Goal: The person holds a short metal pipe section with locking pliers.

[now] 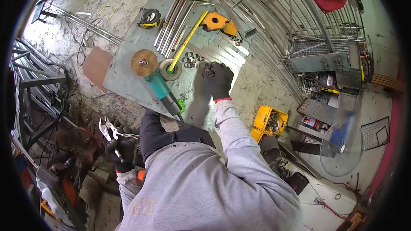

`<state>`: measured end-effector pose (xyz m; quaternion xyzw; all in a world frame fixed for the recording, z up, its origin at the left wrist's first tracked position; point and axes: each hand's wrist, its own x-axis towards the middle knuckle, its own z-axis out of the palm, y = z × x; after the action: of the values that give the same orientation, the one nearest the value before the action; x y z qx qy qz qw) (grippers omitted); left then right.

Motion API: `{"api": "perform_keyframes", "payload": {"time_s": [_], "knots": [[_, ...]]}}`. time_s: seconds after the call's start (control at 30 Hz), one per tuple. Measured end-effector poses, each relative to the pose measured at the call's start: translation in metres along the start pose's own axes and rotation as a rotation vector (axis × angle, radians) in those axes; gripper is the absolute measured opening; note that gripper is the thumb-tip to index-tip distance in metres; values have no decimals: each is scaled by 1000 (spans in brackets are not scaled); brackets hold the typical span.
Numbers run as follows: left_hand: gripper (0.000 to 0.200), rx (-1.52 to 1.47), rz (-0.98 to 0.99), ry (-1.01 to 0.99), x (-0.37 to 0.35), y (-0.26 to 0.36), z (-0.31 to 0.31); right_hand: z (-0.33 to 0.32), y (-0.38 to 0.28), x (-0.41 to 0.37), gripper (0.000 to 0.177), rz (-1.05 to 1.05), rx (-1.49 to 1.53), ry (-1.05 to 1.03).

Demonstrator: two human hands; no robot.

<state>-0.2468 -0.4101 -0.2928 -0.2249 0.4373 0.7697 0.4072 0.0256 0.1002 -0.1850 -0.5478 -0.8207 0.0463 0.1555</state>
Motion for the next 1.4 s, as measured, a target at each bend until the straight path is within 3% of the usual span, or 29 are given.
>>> {"api": "perform_keyframes", "payload": {"time_s": [0.07, 0.1, 0.13, 0.2, 0.23, 0.27, 0.33, 0.37, 0.4, 0.47, 0.53, 0.57, 0.6, 0.67, 0.7, 0.73, 0.8, 0.87, 0.9, 0.93, 0.97, 1.0, 1.07, 1.1, 1.13, 1.2, 1.27, 1.33, 1.4], "knots": [[55, 826, 558, -57, -5, 9, -19, -4, -1, 12, 27, -40, 70, -27], [64, 714, 322, -76, -9, 16, -17, -13, 0, 13, 36, -43, 59, -20], [64, 720, 329, -72, -23, 28, 23, -15, 6, 9, 36, -43, 69, -21], [75, -344, -177, -698, -65, 34, 144, -20, 13, 1, 46, -28, 47, 70], [82, -236, -78, -595, -79, 28, 158, -20, 16, -5, 50, -11, 45, -24], [75, -285, -104, -733, -82, 18, 142, -19, 14, -3, 50, -6, 62, -14], [71, -83, -159, -452, -92, 1, 102, -15, 4, -8, 49, -242, 97, 149], [43, -6, -213, -316, -102, -5, 107, -7, 1, -5, 45, -247, 124, 100], [43, 11, -191, -312, -105, -11, 108, -3, 0, 1, 45, -244, 151, 105], [13, 79, -270, -665, -102, -20, 115, 7, -5, 14, 36, -446, 189, 178], [25, 346, -173, -375, -127, -35, 157, 17, -2, 15, 29, -441, 248, 212], [23, 335, 39, -208, -143, -59, 185, 17, 1, 16, 27, -439, 254, 202], [23, 340, 58, -212, -149, -63, 188, 15, 4, 16, 26, -438, 259, 190], [17, 1303, 488, -247, -160, -68, 194, 1, 11, 11, 23, -429, 346, 171], [17, 1307, 503, -244, -160, -71, 200, -8, 14, 5, 21, -417, 420, 138], [6, 1144, 397, -289, -158, -73, 220, -23, 14, -2, 21, -416, 430, 146], [47, 814, 178, -370, -155, -77, 261, -61, 15, -21, 18, 13, 1095, -302], [68, 1179, 343, -472, -164, -78, 297, -103, 13, -38, 20, 18, 1169, -343], [68, 1194, 334, -478, -166, -82, 312, -118, 14, -48, 23, 97, 1388, -402], [68, 1426, 594, -603, -166, -86, 327, -130, 18, -57, 28, 179, 1607, -447], [68, 1637, 871, -741, -164, -90, 341, -139, 25, -66, 30, 201, 1637, -488], [68, 1642, 861, -775, -162, -94, 354, -145, 34, -76, 30, 222, 1636, -460], [66, 1742, 1226, -889, -160, -99, 377, -157, 44, -96, 25, 425, 1948, -395], [67, 1705, 1293, -943, -161, -99, 388, -166, 43, -106, 20, 366, 1768, -292], [67, 1736, 1237, -1004, -162, -97, 403, -172, 51, -110, 20, 380, 1768, -272], [69, 1759, 1216, -1125, -166, -95, 422, -181, 68, -117, 21, 449, 2130, -385], [70, 1787, 1177, -1200, -173, -97, 436, -186, 76, -127, 24, 370, 1962, -318], [71, 1815, 1137, -1271, -175, -104, 441, -190, 80, -135, 22, 160, 1695, -163], [66, 1823, 1176, -1323, -175, -111, 445, -187, 84, -141, 20, 144, 1619, -110]]}}
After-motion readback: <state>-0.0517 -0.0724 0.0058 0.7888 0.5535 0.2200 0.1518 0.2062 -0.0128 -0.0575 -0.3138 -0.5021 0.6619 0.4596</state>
